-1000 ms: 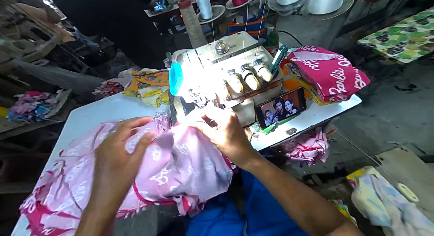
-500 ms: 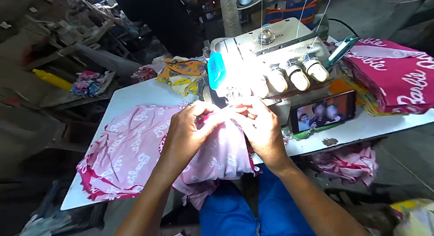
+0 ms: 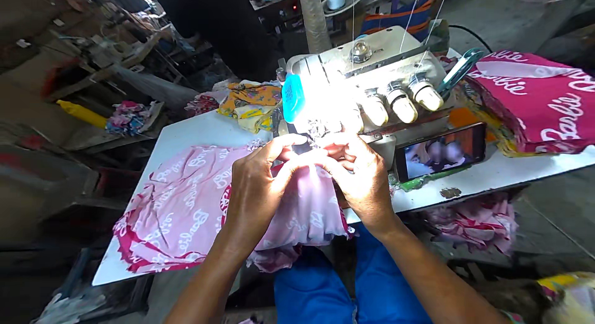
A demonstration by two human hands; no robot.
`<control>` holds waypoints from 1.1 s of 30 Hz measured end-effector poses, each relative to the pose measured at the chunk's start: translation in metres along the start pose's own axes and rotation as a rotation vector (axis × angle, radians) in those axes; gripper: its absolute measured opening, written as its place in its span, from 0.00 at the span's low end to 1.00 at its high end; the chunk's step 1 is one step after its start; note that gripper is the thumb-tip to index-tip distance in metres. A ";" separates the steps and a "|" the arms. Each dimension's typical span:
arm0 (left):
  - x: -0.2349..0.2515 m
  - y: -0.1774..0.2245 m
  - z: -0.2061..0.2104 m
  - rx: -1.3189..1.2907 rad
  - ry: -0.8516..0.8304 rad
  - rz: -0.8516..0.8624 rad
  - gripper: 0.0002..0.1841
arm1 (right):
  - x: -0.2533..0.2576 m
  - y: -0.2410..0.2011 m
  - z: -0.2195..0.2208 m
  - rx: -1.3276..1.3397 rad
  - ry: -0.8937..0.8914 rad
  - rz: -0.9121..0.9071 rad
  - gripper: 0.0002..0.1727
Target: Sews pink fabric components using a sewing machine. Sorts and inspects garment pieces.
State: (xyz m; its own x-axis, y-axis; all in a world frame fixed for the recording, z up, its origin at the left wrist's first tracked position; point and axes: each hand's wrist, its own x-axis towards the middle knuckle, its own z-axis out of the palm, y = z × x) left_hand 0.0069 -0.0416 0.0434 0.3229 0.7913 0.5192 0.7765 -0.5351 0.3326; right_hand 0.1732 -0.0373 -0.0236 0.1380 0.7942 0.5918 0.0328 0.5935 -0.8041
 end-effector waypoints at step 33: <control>0.028 -0.084 -0.063 -0.287 0.147 0.041 0.09 | -0.099 0.026 -0.001 -0.455 -0.366 -0.083 0.23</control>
State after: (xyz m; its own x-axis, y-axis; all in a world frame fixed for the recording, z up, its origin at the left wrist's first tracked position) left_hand -0.0835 0.0067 0.0794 0.2527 0.7276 0.6378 0.5740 -0.6434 0.5066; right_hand 0.1615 -0.1011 -0.1033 -0.2317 0.7885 0.5697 0.4615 0.6046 -0.6492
